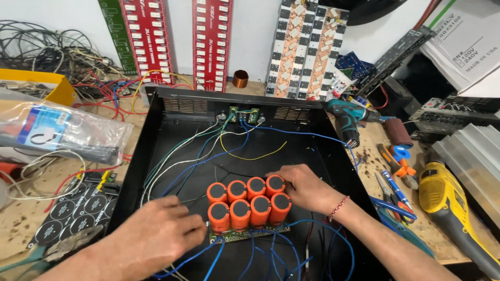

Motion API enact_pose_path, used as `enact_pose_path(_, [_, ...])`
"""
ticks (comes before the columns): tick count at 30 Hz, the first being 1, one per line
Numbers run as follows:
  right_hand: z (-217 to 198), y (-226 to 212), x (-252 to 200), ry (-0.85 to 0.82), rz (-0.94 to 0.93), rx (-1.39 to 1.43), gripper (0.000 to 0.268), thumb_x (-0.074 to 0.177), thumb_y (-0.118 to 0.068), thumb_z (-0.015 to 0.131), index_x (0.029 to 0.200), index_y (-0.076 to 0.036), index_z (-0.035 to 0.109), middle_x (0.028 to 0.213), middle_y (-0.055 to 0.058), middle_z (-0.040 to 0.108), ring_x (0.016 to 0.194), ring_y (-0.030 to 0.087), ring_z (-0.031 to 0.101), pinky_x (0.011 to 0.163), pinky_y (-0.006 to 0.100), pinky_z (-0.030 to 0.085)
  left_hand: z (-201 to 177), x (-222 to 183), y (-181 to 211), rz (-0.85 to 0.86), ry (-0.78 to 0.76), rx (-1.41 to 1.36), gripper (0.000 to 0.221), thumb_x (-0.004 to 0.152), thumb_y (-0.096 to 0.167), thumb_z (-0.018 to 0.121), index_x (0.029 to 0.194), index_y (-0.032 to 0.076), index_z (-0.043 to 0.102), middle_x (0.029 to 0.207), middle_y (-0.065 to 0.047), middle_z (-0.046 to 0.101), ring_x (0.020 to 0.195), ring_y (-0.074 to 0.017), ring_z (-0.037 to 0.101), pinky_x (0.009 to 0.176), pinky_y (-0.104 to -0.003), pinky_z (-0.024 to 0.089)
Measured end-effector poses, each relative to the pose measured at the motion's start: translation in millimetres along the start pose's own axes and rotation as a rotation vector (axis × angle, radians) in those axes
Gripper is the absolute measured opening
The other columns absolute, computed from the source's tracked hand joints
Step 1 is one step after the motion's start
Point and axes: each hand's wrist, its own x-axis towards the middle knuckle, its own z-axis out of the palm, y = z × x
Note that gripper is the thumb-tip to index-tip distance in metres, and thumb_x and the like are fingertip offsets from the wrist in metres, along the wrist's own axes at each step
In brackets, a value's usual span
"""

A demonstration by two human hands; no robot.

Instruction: Assembling a capacitor bank into an electronic chassis, trimming wires, and organizing internal components.

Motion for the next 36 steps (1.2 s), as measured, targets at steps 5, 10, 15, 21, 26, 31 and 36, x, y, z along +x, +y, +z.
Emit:
enact_pose_path(5, [-24.9,-2.7,-5.5,-0.203,0.205,-0.113,0.019,0.083,0.002,0.053,0.067,-0.005,0.061,0.057,0.005,0.057,0.052,0.017,0.045,0.053,0.034,0.038,-8.3,26.9,12.7,0.041,0.152,-0.109,0.015,0.093,0.016,0.061,0.104,0.007,0.067,0.082,-0.001,0.063,0.09,-0.0286,0.055,0.069,-0.041,0.042])
enact_pose_path(10, [-44.8,-10.3,-19.7,-0.2,0.309,-0.05,0.033,0.091,-0.015,0.061,0.117,-0.011,0.081,0.067,0.002,0.08,0.047,0.011,0.06,0.051,0.029,0.049,9.7,72.7,23.9,0.085,0.114,-0.121,0.005,0.081,0.008,0.069,0.08,0.004,0.066,0.074,-0.009,0.062,0.072,-0.0318,0.055,0.058,-0.044,0.045])
enact_pose_path(15, [-48.3,-15.9,-32.0,-0.149,0.333,0.046,0.042,0.091,-0.018,0.061,0.13,-0.012,0.074,0.067,0.0,0.078,0.047,0.008,0.065,0.055,0.027,0.055,24.1,113.4,28.5,0.079,0.114,-0.139,0.015,0.068,0.002,0.068,0.083,0.005,0.068,0.075,-0.011,0.063,0.065,-0.0326,0.058,0.046,-0.045,0.044])
enact_pose_path(21, [-56.7,-11.4,-38.1,-0.056,0.358,0.473,0.021,0.086,0.003,0.058,0.093,0.001,0.077,0.064,0.012,0.073,0.044,0.016,0.067,0.041,0.024,0.057,36.2,151.3,35.5,-0.233,-0.085,-0.359,0.01,0.085,0.012,0.07,0.092,0.016,0.076,0.08,-0.005,0.062,0.074,-0.0342,0.063,0.044,-0.05,0.047])
enact_pose_path(26, [-59.5,-0.7,-50.4,-0.097,0.12,0.899,0.038,0.086,0.012,0.064,0.123,0.006,0.071,0.107,0.025,0.078,0.087,0.029,0.079,0.077,0.039,0.068,50.8,149.6,51.5,-0.374,0.169,-0.244,0.005,0.081,0.014,0.065,0.085,0.013,0.068,0.076,-0.004,0.06,0.052,-0.0346,0.062,0.034,-0.049,0.039])
enact_pose_path(31, [-58.4,0.0,-58.6,-0.136,0.109,0.89,0.031,0.096,0.001,0.063,0.127,0.007,0.067,0.109,0.027,0.077,0.101,0.034,0.078,0.09,0.042,0.069,53.6,142.9,54.1,-0.343,0.49,-0.133,0.004,0.079,0.014,0.065,0.083,0.011,0.065,0.068,0.001,0.054,0.048,-0.023,0.057,0.032,-0.04,0.029])
enact_pose_path(36, [-56.8,11.4,-71.3,-0.065,0.21,1.069,0.03,0.094,-0.004,0.065,0.118,0.012,0.071,0.105,0.035,0.075,0.096,0.044,0.078,0.086,0.048,0.069,53.8,139.8,54.4,-0.301,0.553,-0.118,0.013,0.076,0.016,0.068,0.086,0.009,0.069,0.069,0.001,0.057,0.047,-0.019,0.061,0.033,-0.037,0.033])
